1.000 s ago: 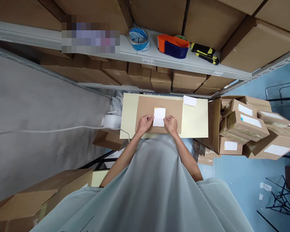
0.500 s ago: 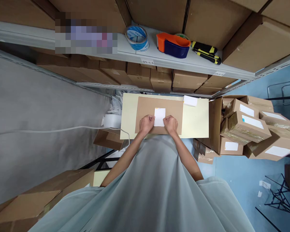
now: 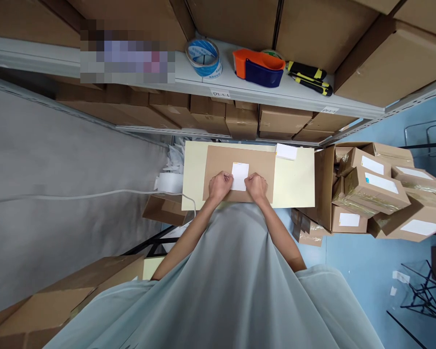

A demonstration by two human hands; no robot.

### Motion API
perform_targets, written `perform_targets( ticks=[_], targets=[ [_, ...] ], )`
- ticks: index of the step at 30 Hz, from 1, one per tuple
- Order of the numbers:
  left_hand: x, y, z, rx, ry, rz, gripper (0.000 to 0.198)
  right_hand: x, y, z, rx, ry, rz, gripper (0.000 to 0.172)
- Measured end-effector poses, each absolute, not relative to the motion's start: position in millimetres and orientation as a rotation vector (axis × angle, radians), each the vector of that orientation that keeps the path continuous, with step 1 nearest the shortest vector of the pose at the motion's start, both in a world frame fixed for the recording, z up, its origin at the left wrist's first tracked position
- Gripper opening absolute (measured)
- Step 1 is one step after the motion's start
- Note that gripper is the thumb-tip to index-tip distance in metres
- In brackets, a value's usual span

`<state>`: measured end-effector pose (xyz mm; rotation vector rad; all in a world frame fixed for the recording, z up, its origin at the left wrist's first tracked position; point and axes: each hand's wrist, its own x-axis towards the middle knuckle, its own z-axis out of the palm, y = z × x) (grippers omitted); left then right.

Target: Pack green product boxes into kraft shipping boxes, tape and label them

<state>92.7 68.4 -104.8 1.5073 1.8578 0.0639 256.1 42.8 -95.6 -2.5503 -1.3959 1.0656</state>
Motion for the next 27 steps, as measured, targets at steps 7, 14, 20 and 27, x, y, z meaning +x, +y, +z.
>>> perform_targets(
  ticks=[7, 14, 20, 27],
  targets=[
    [88.0, 70.6, -104.0, 1.543, 1.830, 0.015, 0.028, 260.3, 44.1, -97.8, -2.543, -1.475, 1.057, 0.017],
    [86.1, 71.1, -103.7, 1.549, 1.811, 0.016, 0.026, 260.3, 46.1, -91.6, -2.544, -1.529, 1.073, 0.036],
    [83.4, 74.5, -104.0, 1.593, 1.811, 0.007, 0.027, 260.5, 50.0, -92.2, -2.577, -1.591, 1.043, 0.038],
    [80.6, 105.7, -109.2, 1.577, 1.819, -0.150, 0.060, 271.7, 68.3, -94.2, -2.543, -1.579, 1.095, 0.058]
  ],
)
